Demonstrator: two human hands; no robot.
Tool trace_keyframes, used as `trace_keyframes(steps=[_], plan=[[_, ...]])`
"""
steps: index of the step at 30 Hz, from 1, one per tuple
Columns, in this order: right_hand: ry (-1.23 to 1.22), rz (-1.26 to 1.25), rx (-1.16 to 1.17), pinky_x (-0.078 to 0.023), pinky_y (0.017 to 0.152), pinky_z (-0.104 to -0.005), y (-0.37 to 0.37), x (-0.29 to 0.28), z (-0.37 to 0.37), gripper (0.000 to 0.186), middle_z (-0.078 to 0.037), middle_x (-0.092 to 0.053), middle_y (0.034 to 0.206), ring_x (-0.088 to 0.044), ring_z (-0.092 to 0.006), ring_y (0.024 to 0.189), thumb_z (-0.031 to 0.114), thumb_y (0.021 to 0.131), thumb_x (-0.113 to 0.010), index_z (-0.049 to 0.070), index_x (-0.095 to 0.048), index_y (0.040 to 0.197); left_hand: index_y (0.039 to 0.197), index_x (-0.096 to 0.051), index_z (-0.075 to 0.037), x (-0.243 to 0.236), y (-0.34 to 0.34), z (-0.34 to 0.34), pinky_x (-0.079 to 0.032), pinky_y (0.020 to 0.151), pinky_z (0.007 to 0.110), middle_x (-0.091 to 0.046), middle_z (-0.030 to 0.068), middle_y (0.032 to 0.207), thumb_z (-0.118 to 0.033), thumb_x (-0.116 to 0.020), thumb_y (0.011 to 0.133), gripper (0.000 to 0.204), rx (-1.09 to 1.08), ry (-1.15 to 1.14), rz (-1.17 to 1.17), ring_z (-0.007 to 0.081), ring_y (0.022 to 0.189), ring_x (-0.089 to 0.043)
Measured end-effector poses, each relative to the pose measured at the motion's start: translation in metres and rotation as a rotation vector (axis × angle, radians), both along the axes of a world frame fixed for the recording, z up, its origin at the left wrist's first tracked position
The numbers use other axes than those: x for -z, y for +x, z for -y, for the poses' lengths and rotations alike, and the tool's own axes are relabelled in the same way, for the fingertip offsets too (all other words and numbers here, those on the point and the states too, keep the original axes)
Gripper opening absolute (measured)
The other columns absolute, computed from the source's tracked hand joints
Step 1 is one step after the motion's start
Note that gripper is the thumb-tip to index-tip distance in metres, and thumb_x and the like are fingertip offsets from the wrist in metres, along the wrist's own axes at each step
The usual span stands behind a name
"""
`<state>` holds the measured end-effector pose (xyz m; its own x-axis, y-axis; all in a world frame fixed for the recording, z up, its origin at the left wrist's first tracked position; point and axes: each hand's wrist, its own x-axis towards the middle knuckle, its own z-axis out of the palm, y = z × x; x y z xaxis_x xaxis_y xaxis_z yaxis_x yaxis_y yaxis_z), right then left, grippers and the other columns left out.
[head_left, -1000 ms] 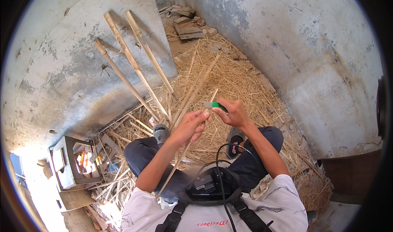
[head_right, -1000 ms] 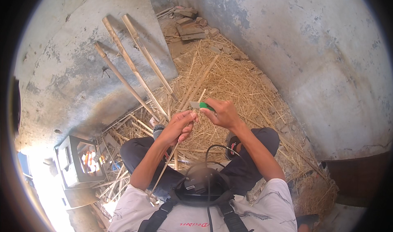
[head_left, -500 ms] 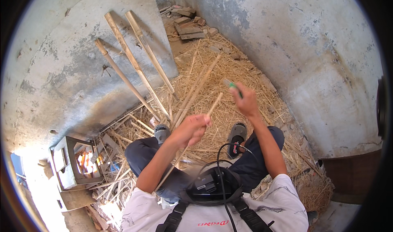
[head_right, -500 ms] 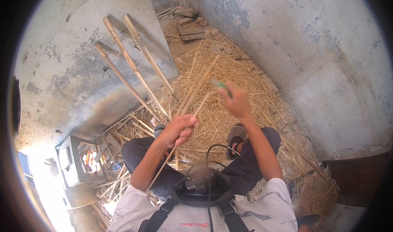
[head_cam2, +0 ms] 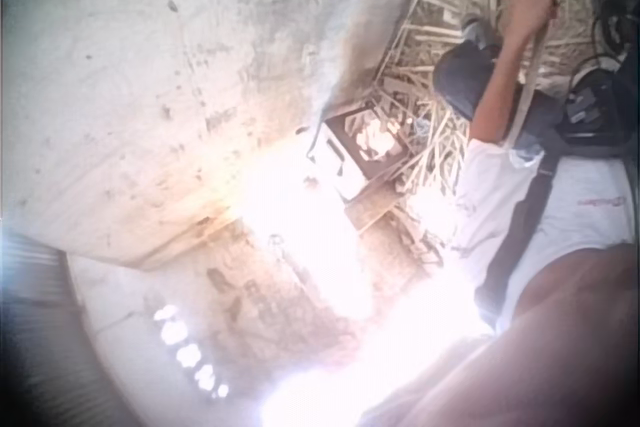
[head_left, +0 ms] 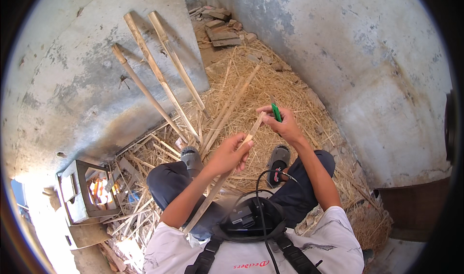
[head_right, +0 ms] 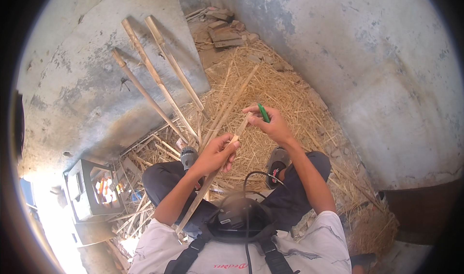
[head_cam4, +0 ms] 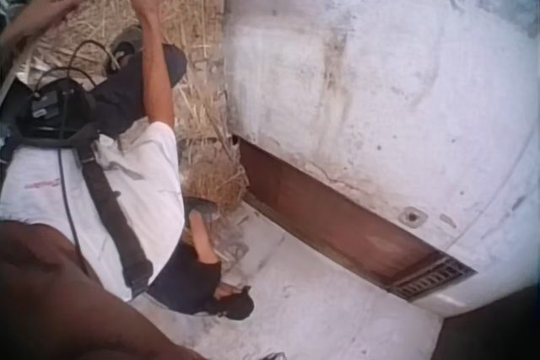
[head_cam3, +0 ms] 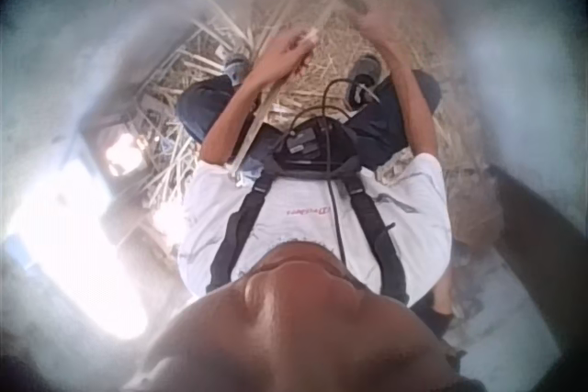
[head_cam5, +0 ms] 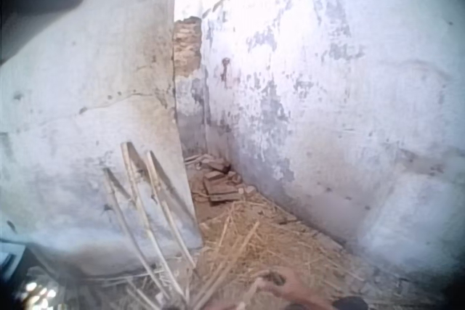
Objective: The person whittles a strip of wood using a small knife while sitting on a floor covered in wood shavings.
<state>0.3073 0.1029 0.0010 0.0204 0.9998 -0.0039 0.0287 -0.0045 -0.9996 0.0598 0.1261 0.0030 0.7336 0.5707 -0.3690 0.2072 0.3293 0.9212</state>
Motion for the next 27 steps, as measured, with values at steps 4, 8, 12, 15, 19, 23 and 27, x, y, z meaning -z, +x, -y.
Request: trace_keyframes(steps=[4,8,12,15,19,23,27], plan=[[-0.058,-0.043,0.015,-0.041,0.059,-0.0218,0.004,0.011,-0.003,0.035,0.002,-0.068,0.086,-0.054,-0.0034,0.065,0.028,0.098,-0.076,0.007,-0.073,0.125,0.126,-0.053,-0.005,-0.009,-0.003,0.0,-0.057,0.056,0.027,-0.064,0.0024,0.081,-0.026,-0.058,0.11,0.027,0.004,-0.098,0.058,0.0121,0.068,-0.069],[0.003,-0.146,0.12,-0.03,0.049,-0.0203,0.013,0.012,-0.002,0.034,0.004,-0.065,0.083,-0.041,-0.0005,0.056,0.028,0.098,-0.075,0.007,-0.073,0.124,0.129,-0.052,-0.003,-0.021,-0.016,-0.011,-0.062,0.069,0.03,-0.067,0.005,0.088,-0.026,-0.057,0.111,0.03,0.178,0.04,-0.068,0.0141,0.079,-0.073],[0.014,-0.143,0.18,-0.028,0.049,-0.0207,0.016,0.001,-0.001,0.033,0.006,-0.059,0.077,-0.038,-0.0003,0.055,0.028,0.1,-0.073,0.006,-0.072,0.125,0.126,-0.052,-0.003,-0.008,-0.028,-0.017,-0.062,0.071,0.031,-0.066,0.0036,0.089,-0.025,-0.056,0.111,0.027,0.423,-0.007,-0.016,0.013,0.081,-0.071],[0.054,-0.073,0.247,-0.024,0.05,-0.0213,0.01,-0.002,-0.003,0.034,0.008,-0.051,0.072,-0.033,-0.0008,0.054,0.027,0.104,-0.068,0.003,-0.068,0.128,0.125,-0.05,-0.004,-0.003,-0.024,-0.012,-0.061,0.068,0.031,-0.059,-0.0003,0.082,-0.027,-0.055,0.112,0.027,0.371,-0.01,-0.02,0.0111,0.071,-0.065],[0.187,0.125,0.364,-0.033,0.05,-0.0267,0.008,0.006,-0.001,0.031,0.001,-0.062,0.073,-0.041,-0.0061,0.053,0.029,0.105,-0.063,0.006,-0.067,0.125,0.127,-0.047,-0.005,-0.007,-0.014,-0.006,-0.052,0.058,0.028,-0.048,-0.0033,0.076,-0.03,-0.055,0.112,0.03,0.165,-0.075,-0.04,0.0079,0.063,-0.055],[0.392,0.564,0.224,-0.044,0.053,-0.0362,0.009,0.022,0.005,0.027,-0.01,-0.066,0.074,-0.057,-0.0202,0.055,0.032,0.104,-0.063,0.007,-0.067,0.112,0.129,-0.046,-0.005,-0.015,-0.01,-0.007,-0.04,0.049,0.026,-0.046,-0.0039,0.073,-0.036,-0.06,0.11,0.039,0.02,0.01,-0.099,0.0066,0.057,-0.05],[0.466,0.77,0.034,-0.049,0.056,-0.04,-0.012,0.017,0.013,0.029,-0.015,-0.067,0.077,-0.066,-0.0313,0.063,0.035,0.101,-0.067,0.006,-0.068,0.105,0.135,-0.047,-0.003,-0.015,-0.008,-0.005,-0.035,0.044,0.026,-0.048,-0.0032,0.071,-0.041,-0.066,0.106,0.052,-0.05,0.118,-0.11,0.0063,0.052,-0.046]])
